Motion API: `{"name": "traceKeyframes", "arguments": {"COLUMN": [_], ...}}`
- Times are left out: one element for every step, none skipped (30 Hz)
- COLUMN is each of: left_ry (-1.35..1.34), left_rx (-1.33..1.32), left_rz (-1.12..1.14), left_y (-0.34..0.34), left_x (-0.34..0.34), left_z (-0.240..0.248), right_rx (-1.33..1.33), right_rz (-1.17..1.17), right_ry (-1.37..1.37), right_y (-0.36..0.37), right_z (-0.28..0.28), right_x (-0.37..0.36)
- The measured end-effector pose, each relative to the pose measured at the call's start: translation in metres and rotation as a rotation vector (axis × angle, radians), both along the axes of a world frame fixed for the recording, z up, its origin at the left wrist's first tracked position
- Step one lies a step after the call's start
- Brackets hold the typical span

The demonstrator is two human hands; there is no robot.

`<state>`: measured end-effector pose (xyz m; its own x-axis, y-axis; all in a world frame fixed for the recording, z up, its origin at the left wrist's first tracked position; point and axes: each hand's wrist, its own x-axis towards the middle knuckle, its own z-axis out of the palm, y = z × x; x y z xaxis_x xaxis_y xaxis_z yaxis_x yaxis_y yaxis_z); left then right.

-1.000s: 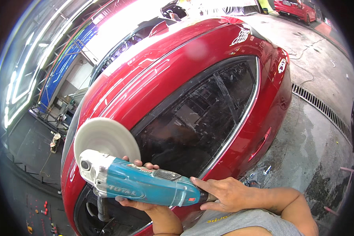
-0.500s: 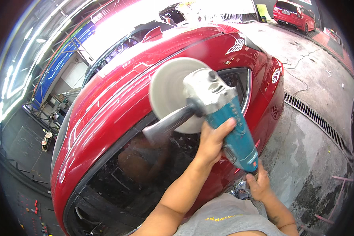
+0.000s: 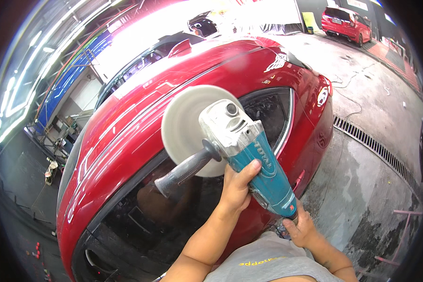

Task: The person uses a rotary polisher to buff the exterior paint of a red car. They move the tool across the hood, side panels, and rear quarter panel in continuous overlapping passes.

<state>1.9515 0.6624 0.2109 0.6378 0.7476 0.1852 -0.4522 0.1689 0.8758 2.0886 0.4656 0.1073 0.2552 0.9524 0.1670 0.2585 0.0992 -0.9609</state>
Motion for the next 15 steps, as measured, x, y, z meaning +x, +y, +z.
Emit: {"name": "traceKeyframes", "arguments": {"left_ry": [-0.019, -0.04, -0.027, -0.048, -0.066, -0.085, -0.09, -0.088, -0.087, -0.086, -0.092, -0.107, -0.123, -0.137, -0.149], "left_rx": [0.001, 0.012, 0.013, 0.0, -0.019, -0.037, -0.039, -0.011, 0.016, 0.044, 0.037, 0.043, 0.049, 0.057, 0.088], "left_rz": [0.011, 0.029, 0.04, 0.052, 0.058, 0.061, 0.059, 0.068, 0.075, 0.08, 0.096, 0.108, 0.121, 0.133, 0.121], "left_y": [-0.003, -0.005, -0.01, -0.013, -0.016, -0.019, -0.022, -0.023, -0.023, -0.024, -0.027, -0.03, -0.034, -0.037, -0.037], "left_x": [-0.006, -0.012, -0.022, -0.034, -0.044, -0.056, -0.071, -0.083, -0.094, -0.104, -0.112, -0.122, -0.131, -0.14, -0.15], "left_z": [0.0, 0.001, 0.006, 0.007, 0.006, 0.006, 0.006, 0.002, -0.002, -0.004, -0.004, -0.003, -0.003, -0.002, -0.004], "right_rx": [0.0, 0.008, 0.068, 0.041, 0.008, -0.025, 0.026, 0.029, 0.033, 0.036, 0.042, 0.051, 0.06, 0.053, 0.047], "right_rz": [0.015, 0.038, 0.027, 0.054, 0.075, 0.093, 0.109, 0.132, 0.152, 0.172, 0.184, 0.198, 0.213, 0.234, 0.256], "right_ry": [0.016, 0.03, -0.035, -0.03, -0.022, -0.015, -0.097, -0.1, -0.103, -0.106, -0.109, -0.107, -0.105, -0.129, -0.154], "right_y": [-0.002, -0.001, -0.001, -0.002, -0.006, -0.009, -0.007, -0.007, -0.007, -0.006, -0.006, -0.007, -0.007, -0.006, -0.006], "right_z": [0.002, 0.002, -0.005, -0.004, 0.003, 0.006, 0.002, 0.003, 0.007, 0.01, 0.014, 0.017, 0.021, 0.024, 0.027], "right_x": [-0.004, -0.008, -0.015, -0.023, -0.03, -0.037, -0.044, -0.05, -0.057, -0.063, -0.068, -0.075, -0.081, -0.087, -0.093]}}
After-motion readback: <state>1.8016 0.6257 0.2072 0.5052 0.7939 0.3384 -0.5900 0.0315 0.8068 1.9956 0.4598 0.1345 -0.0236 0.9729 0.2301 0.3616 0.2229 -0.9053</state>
